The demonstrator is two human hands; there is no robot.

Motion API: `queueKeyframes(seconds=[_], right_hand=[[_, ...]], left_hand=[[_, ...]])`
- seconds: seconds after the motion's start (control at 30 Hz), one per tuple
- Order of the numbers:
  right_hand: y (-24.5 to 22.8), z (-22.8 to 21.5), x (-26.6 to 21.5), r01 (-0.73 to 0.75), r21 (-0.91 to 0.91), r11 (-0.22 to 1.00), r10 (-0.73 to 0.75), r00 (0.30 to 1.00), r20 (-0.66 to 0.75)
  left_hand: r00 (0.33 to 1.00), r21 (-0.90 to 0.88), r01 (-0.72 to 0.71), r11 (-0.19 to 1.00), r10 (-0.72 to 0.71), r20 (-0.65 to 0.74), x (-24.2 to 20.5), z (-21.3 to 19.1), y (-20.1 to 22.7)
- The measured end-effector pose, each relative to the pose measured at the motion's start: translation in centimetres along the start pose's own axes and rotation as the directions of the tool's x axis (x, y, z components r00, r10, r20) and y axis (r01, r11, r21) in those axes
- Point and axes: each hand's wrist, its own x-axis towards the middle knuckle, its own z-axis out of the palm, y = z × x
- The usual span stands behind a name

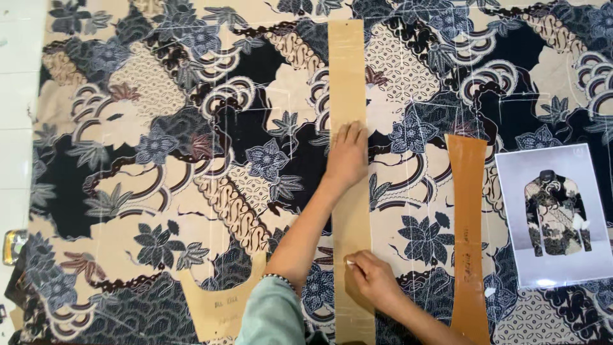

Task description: The person arranges patterned fabric pieces and paper templates on a table, smoothing and aligning them by hand. The person moves templates and fabric sections into position and presses them flat to prepare for cutting or sewing.

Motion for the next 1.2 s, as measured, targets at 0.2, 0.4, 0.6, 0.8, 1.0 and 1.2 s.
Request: queueKeyframes(seconds=[0.2,0.4,0.6,0.8,1.0,1.2], right_hand=[[-0.2,-0.3,-0.6,-0.016,0.014,1.000,0.016,0.999,0.031],[-0.5,-1.1,-0.1,0.050,0.081,0.995,-0.053,0.998,0.040],[0.5,-1.1,-0.1,-0.015,0.155,0.988,-0.003,0.993,0.117],[2.7,-5.0,1.8,-0.044,0.261,0.964,-0.017,0.974,0.226],[8.3,-17.1,15.5,-0.079,-0.177,0.981,0.071,0.996,-0.052],[9.8,-22.3,37.8,0.272,-0.422,0.865,-0.399,0.882,-0.251]], left_hand=[[0.987,-0.021,0.140,0.990,-0.137,0.089,3.3,3.6,-0.1],[0.989,0.059,0.078,0.995,-0.069,-0.133,8.6,5.0,-3.9],[0.993,0.081,0.047,0.996,-0.038,-0.108,12.5,7.1,-7.8],[0.978,0.196,-0.073,0.978,0.109,-0.179,17.8,6.6,-9.9],[0.964,0.172,-0.141,0.975,0.175,-0.198,19.8,6.2,-11.2],[0.966,0.114,-0.110,0.987,0.133,-0.220,20.3,7.2,-11.8]])
